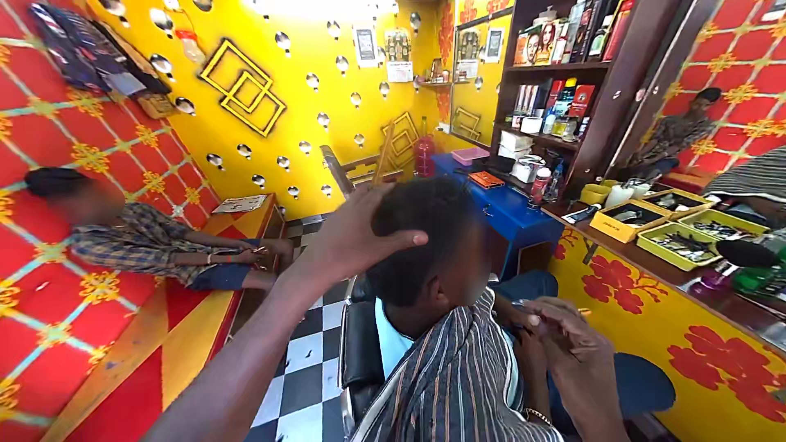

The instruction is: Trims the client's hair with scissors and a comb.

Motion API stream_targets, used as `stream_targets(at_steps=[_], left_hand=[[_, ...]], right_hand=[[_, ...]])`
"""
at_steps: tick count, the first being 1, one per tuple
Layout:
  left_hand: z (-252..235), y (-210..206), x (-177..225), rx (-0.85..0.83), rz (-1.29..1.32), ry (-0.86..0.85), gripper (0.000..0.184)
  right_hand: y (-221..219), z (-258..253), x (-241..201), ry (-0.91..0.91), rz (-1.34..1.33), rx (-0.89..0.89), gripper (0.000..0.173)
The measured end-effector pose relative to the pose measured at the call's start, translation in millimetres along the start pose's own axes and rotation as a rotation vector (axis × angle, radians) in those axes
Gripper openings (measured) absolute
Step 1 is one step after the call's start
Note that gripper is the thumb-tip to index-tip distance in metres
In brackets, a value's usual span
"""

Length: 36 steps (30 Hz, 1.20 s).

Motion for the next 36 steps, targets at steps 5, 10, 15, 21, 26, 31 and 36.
stream_targets(at_steps=[5,10,15,21,26,31,36], left_hand=[[-20.2,-6.6,59.0,0.081,-0.432,-0.088,0.113],[-26.6,-36.7,85.9,-0.106,-0.712,0.018,0.120],[-23.9,-41.1,96.1,-0.195,-0.811,0.073,0.115],[-22.6,-41.5,101.9,-0.194,-0.854,0.047,0.108],[-24.2,-40.7,99.3,-0.181,-0.891,0.004,0.103],[-26.5,-38.6,94.4,-0.181,-0.871,-0.024,0.104],[-27.5,-36.6,91.5,-0.177,-0.838,-0.042,0.103]], right_hand=[[-18.9,-45.2,20.1,0.212,0.087,-0.024,0.018],[-36.5,-64.6,29.7,0.330,0.068,-0.050,0.013],[-43.8,-71.0,27.9,0.454,0.124,-0.080,0.015],[-47.2,-71.6,27.0,0.471,0.154,-0.076,0.016],[-49.7,-71.9,24.3,0.474,0.184,-0.082,0.016],[-54.8,-71.8,23.4,0.482,0.215,-0.077,0.016],[-56.5,-73.5,22.7,0.489,0.233,-0.092,0.017]])
Point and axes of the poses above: each hand's wrist, its own z-axis away from the middle knuckle, its own y-axis out of the back of the hand, x = y × z, the point moved 2 cm from there along -z, towards the middle knuckle, and after that the axes turned 11 degrees about y, right-handed, at the moved point
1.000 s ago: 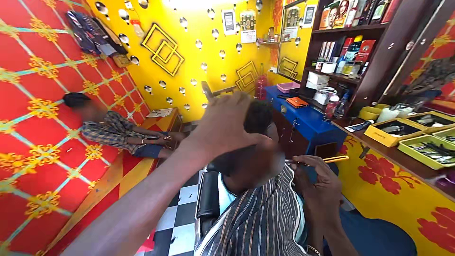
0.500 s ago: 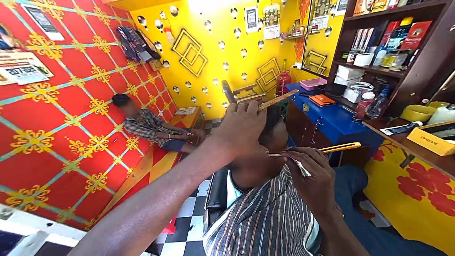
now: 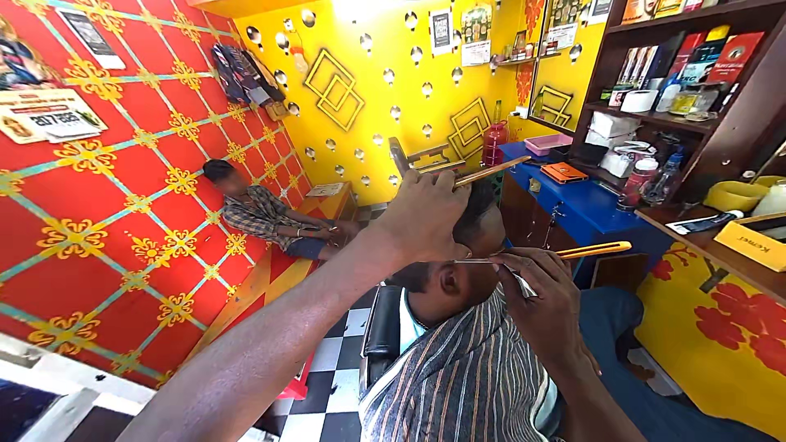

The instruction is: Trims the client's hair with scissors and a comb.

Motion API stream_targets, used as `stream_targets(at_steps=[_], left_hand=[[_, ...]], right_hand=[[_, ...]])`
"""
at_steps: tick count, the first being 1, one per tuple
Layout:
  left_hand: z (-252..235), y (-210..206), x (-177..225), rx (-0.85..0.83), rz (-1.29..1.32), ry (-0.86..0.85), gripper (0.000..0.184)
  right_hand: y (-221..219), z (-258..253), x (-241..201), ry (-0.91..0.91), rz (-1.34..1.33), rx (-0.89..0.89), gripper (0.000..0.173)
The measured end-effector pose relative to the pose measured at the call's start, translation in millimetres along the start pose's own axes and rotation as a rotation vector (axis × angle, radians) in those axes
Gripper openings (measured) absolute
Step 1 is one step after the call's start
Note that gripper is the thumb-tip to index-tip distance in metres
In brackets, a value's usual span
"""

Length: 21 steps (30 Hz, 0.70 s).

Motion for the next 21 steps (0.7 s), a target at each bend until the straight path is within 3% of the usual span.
stream_targets(at_steps=[21], left_hand=[[-1.8,-2.5,-9.7,0.064,-0.013,-0.108,0.098]], right_hand=[[0.8,-7.3,2.7,0.057,0.026,-0.084,0.019]])
Point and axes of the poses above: each hand's wrist, its own z-axis away from the middle knuckle, its own y-axis out of the back of the hand, x = y × z, the point moved 2 cm from there along -z, towards the middle knuckle, and after that the axes turned 11 degrees about y, right-handed, at the moved point
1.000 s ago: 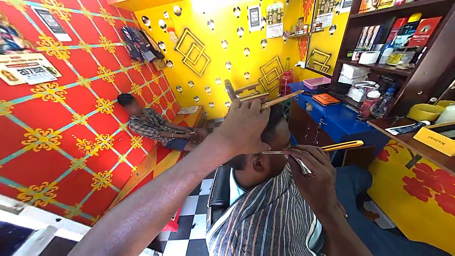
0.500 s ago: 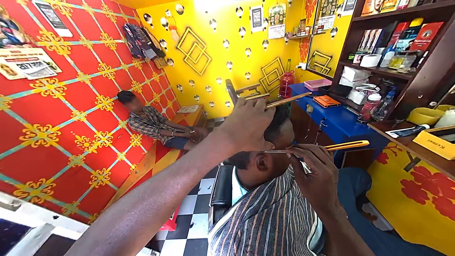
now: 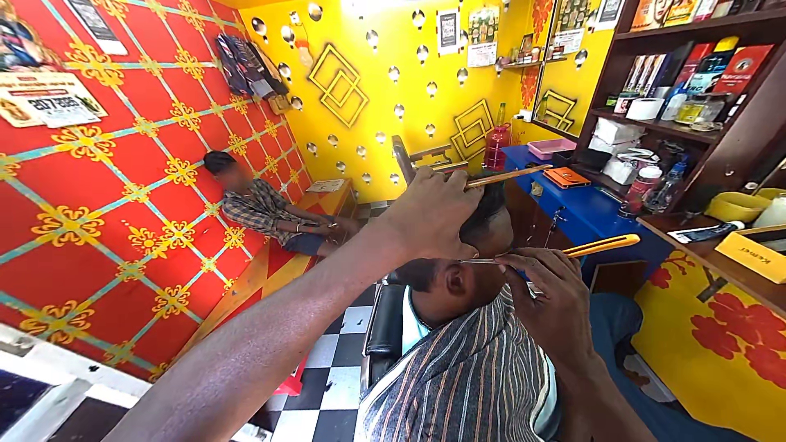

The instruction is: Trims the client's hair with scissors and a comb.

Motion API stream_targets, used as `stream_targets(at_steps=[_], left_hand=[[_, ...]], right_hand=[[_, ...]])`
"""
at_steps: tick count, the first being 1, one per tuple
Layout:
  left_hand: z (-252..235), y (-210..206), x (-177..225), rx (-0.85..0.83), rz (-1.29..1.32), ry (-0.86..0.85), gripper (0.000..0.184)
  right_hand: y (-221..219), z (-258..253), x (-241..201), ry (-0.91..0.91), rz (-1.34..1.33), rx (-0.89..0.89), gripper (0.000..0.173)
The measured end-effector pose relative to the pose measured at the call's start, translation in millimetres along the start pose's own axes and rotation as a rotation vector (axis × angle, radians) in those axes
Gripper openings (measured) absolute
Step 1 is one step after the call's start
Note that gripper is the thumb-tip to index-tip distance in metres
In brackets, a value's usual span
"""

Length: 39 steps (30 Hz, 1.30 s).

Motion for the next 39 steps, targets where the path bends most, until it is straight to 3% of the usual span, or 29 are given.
stream_targets(at_steps=[39], left_hand=[[0.5,-3.2,-4.4,0.025,0.040,-0.020,0.095]], right_hand=[[2.9,-14.3,-2.4,0.158,0.098,-0.044,0.019]])
Point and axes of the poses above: each hand's wrist, its own z-axis away from the middle knuckle, its own y-axis out of the back of the hand, x = y × z, the point moved 2 cm from there along -z, towards the middle knuckle, and after that the axes turned 11 degrees about y, right-handed, at the moved point
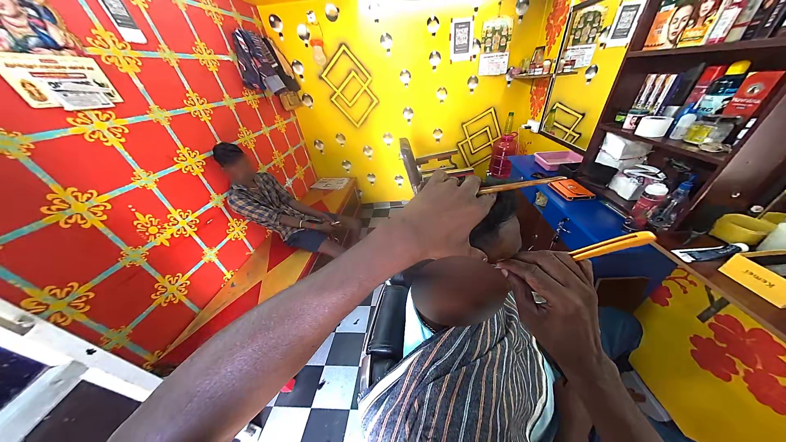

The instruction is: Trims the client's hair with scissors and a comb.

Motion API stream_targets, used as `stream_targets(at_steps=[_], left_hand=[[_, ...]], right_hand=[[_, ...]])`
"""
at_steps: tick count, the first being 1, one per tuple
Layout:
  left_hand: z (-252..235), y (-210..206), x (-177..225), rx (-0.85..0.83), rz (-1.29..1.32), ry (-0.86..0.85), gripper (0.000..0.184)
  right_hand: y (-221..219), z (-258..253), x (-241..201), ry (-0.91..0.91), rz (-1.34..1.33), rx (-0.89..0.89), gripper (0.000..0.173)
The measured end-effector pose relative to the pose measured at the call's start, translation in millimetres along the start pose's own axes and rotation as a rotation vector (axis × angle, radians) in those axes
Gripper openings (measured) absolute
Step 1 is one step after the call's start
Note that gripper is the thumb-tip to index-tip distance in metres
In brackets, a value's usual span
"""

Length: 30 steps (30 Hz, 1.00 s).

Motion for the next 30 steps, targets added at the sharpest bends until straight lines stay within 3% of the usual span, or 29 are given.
stream_targets(at_steps=[14,25,30], left_hand=[[0.3,-0.2,-0.1,0.002,-0.006,0.005,0.096],[0.1,-1.9,-1.0,0.002,-0.007,0.003,0.096],[1.1,0.0,-1.1,-0.006,0.007,0.003,0.093]], right_hand=[[3.4,5.4,-2.5,-0.039,0.024,0.072,0.017],[2.0,6.7,0.2,-0.034,0.025,-0.034,0.021],[3.4,8.0,0.0,-0.040,0.038,0.001,0.020]])
Point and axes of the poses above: each hand's wrist, its own z-axis away from the middle knuckle, its own y-axis out of the back of the hand, x = y × z, the point moved 2 cm from there along -z, towards the middle knuckle, and after that the axes turned 11 degrees about y, right-handed, at the moved point
